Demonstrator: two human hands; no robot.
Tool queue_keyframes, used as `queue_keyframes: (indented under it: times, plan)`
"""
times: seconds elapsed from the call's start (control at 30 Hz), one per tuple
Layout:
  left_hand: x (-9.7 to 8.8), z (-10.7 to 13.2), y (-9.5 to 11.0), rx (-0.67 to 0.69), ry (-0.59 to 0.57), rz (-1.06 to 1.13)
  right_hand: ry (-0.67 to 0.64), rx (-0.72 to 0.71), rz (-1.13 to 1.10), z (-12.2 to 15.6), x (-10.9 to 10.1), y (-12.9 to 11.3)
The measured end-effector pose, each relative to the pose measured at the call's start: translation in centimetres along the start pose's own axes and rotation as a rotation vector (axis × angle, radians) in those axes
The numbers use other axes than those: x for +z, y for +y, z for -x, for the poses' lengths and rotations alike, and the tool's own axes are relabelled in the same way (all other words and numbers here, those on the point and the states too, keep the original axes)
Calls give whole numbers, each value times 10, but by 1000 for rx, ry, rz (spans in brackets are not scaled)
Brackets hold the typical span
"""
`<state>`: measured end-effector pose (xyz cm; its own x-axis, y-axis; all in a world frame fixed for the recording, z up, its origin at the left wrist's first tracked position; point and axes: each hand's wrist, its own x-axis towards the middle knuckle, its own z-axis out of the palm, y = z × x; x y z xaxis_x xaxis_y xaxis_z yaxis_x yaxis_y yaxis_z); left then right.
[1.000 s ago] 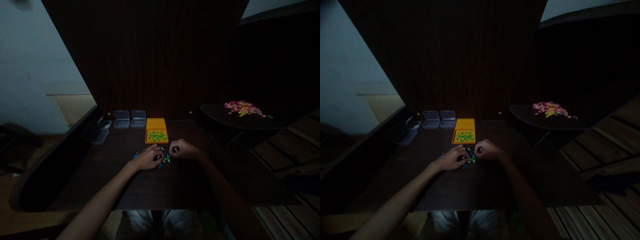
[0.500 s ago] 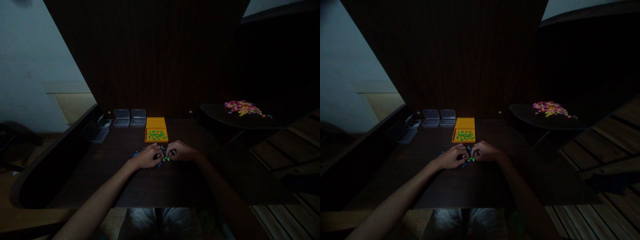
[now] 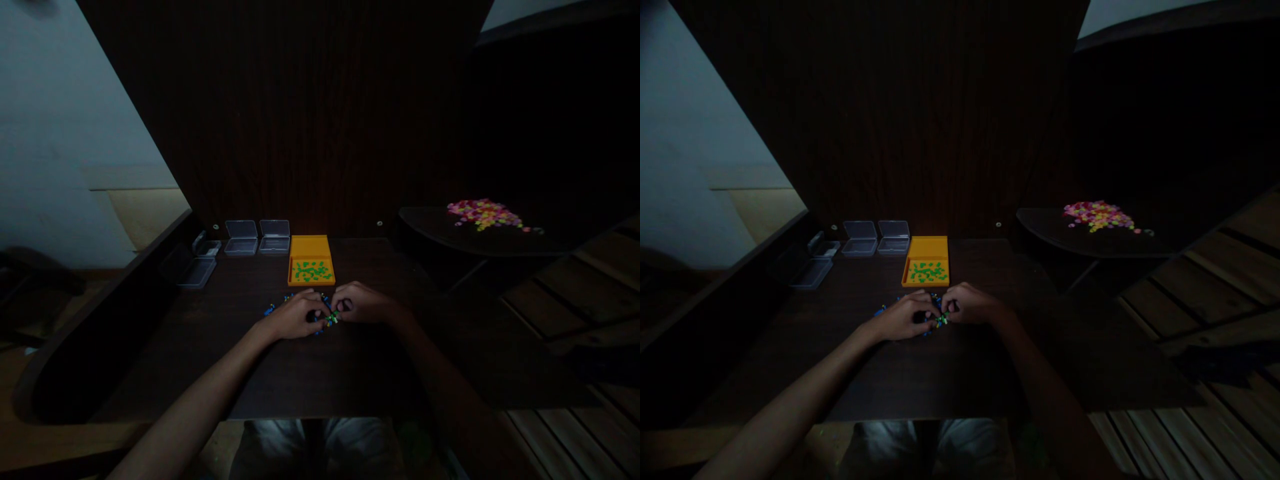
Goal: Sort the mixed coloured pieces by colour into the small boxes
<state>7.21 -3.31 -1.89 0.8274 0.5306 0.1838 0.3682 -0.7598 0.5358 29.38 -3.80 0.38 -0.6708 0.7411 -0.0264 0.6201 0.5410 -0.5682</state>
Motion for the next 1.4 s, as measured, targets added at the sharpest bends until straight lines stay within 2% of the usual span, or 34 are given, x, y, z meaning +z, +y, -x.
queue_keyframes:
  times: [0.37, 0.57, 0.77, 1.0, 1.1, 1.27, 1.4]
  plan:
    - [0, -1, -2, -1, -9, -6, -22, 27, 21, -1, 1, 2]
    - [0, -1, -1, 54, -40, -43, -44, 38, 11, -2, 3, 2]
    - [0, -1, 3, 80, -21, -113, -12, 76, 79, -1, 5, -6]
    - [-6, 2, 6, 31, 27, -139, -34, 91, 64, -4, 5, -4]
    - [-12, 2, 4, -11, 111, -116, -20, 88, 21, -4, 5, -1]
    - [-21, -1, -11, -175, 427, -89, 15, 76, 9, -4, 5, 2]
    - [-21, -3, -29, -261, 512, -100, 25, 87, 13, -5, 7, 0]
